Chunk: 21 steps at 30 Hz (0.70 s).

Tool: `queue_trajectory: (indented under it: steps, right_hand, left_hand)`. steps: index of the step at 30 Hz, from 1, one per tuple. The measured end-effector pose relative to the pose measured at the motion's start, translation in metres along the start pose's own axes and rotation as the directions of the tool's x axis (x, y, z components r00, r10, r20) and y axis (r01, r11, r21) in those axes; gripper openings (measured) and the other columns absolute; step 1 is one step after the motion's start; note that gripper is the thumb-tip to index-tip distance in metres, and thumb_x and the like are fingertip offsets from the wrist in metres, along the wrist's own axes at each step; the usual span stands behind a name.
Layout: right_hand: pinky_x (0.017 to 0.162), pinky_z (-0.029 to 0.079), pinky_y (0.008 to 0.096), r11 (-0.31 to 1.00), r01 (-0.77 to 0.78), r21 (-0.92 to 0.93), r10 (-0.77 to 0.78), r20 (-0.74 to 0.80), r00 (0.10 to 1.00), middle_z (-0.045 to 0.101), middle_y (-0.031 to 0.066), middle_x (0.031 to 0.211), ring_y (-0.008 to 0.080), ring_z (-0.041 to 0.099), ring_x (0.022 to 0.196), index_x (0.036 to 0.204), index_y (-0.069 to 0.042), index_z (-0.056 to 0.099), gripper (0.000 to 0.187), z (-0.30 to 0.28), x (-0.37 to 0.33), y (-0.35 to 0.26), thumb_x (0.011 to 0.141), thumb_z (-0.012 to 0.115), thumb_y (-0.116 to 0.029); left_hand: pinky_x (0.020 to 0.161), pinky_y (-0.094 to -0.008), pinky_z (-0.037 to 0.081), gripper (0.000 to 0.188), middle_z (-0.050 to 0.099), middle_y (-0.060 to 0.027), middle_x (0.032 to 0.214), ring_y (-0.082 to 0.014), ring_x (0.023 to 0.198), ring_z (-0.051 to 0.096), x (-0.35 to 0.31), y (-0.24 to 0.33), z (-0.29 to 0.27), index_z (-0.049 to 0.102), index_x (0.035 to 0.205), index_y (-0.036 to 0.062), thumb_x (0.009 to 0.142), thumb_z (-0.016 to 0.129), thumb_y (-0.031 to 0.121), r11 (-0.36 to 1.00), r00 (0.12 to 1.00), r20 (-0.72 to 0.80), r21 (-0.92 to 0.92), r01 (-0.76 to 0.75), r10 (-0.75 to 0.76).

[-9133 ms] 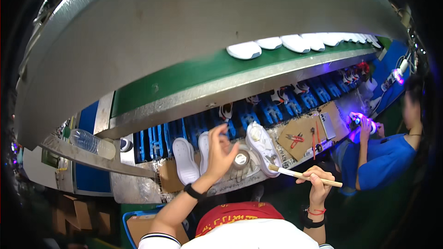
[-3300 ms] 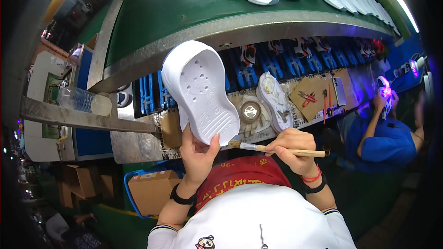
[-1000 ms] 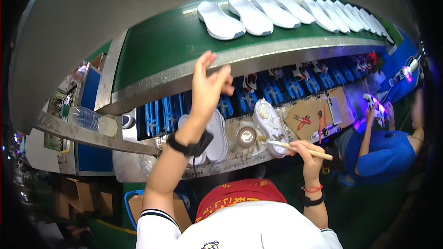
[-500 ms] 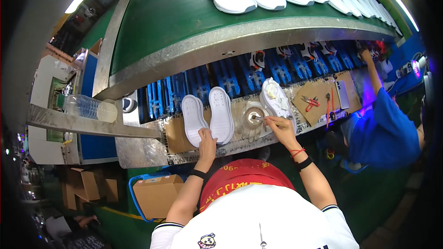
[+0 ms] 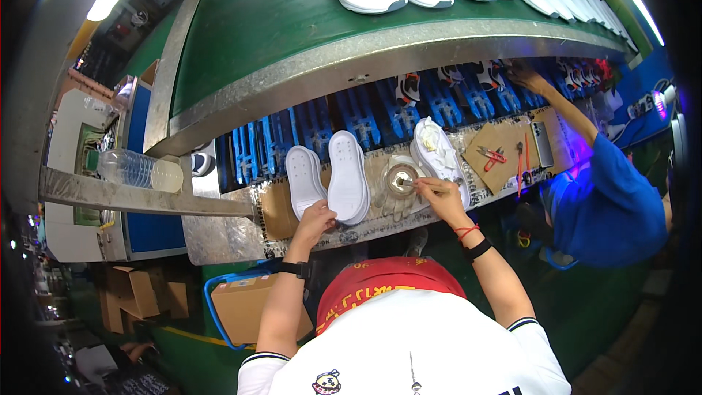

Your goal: Applying adhesive to the bottom of white shoe soles using a brush in a manufacturing line.

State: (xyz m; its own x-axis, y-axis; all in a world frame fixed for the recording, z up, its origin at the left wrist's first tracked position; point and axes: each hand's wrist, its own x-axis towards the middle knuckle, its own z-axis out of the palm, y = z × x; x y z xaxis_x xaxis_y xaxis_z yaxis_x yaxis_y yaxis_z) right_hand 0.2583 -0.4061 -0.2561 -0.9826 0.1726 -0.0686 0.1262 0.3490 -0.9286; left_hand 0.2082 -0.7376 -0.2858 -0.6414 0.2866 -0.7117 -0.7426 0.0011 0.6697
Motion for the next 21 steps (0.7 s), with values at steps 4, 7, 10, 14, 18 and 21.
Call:
queue_trajectory:
  steps: [4, 7, 10, 14, 18, 21]
  right_hand:
    - [0.063, 0.050, 0.0249, 0.992, -0.039, 0.117, 0.045, -0.057, 0.997, 0.070, 0.0103, 0.075, 0.0142, 0.067, 0.068, 0.093, 0.000, 0.069, 0.020, -0.009, -0.005, -0.022, 0.085, 0.062, -0.017]
    - [0.066, 0.050, 0.0239, 0.985, -0.026, 0.169, 0.042, -0.095, 0.995, 0.070, 0.0101, 0.078, 0.0130, 0.067, 0.073, 0.095, -0.001, 0.069, 0.019, -0.011, -0.009, -0.021, 0.086, 0.060, -0.016]
    - [0.069, 0.049, 0.0233, 0.991, -0.129, 0.028, 0.128, 0.008, 0.992, 0.070, 0.0091, 0.079, 0.0112, 0.065, 0.076, 0.096, 0.000, 0.069, 0.019, -0.018, -0.012, -0.030, 0.087, 0.058, -0.013]
    - [0.065, 0.048, 0.0223, 0.955, -0.099, 0.281, 0.121, -0.065, 0.990, 0.070, 0.0085, 0.078, 0.0099, 0.063, 0.072, 0.095, 0.002, 0.068, 0.020, -0.036, -0.028, -0.053, 0.089, 0.056, -0.012]
    - [0.060, 0.046, 0.0210, 0.933, 0.035, 0.357, 0.001, -0.101, 0.995, 0.069, 0.0101, 0.076, 0.0106, 0.061, 0.067, 0.092, 0.004, 0.068, 0.020, -0.054, -0.051, -0.109, 0.089, 0.053, -0.010]
    - [0.058, 0.046, 0.0220, 0.915, 0.156, 0.371, -0.131, -0.091, 0.987, 0.069, 0.0098, 0.074, 0.0130, 0.061, 0.064, 0.088, 0.004, 0.068, 0.019, -0.058, -0.063, -0.143, 0.088, 0.053, -0.008]
  left_hand:
    - [0.065, -0.0257, 0.050, 0.050, 0.061, -0.0101, 0.102, -0.0170, 0.083, 0.062, -0.049, 0.027, 0.029, 0.041, 0.124, 0.0019, 0.077, 0.055, -0.007, 0.970, 0.988, 0.008, -0.195, -0.147, 0.151]
    - [0.078, -0.0296, 0.054, 0.052, 0.058, -0.0115, 0.113, -0.0192, 0.098, 0.061, -0.073, 0.032, 0.046, 0.039, 0.127, 0.0015, 0.079, 0.057, -0.005, 0.967, 0.974, 0.035, -0.132, -0.219, 0.226]
    - [0.082, -0.0303, 0.053, 0.049, 0.057, -0.0119, 0.115, -0.0188, 0.103, 0.059, -0.085, 0.041, 0.068, 0.039, 0.125, 0.0019, 0.081, 0.059, -0.006, 0.905, 0.906, 0.066, 0.046, -0.422, 0.419]
    - [0.084, -0.0290, 0.051, 0.049, 0.057, -0.0130, 0.114, -0.0180, 0.102, 0.059, -0.107, 0.065, 0.101, 0.036, 0.128, -0.0028, 0.083, 0.056, -0.008, 0.822, 0.821, 0.037, -0.012, -0.569, 0.569]
    - [0.082, -0.0261, 0.051, 0.047, 0.057, -0.0134, 0.113, -0.0169, 0.100, 0.060, -0.118, 0.078, 0.119, 0.037, 0.126, -0.0048, 0.084, 0.056, -0.007, 0.734, 0.734, -0.056, 0.117, -0.669, 0.677]
    - [0.079, -0.0254, 0.052, 0.045, 0.059, -0.0137, 0.109, -0.0159, 0.096, 0.061, -0.123, 0.085, 0.129, 0.038, 0.125, -0.0047, 0.083, 0.057, -0.007, 0.707, 0.703, -0.086, 0.144, -0.693, 0.706]
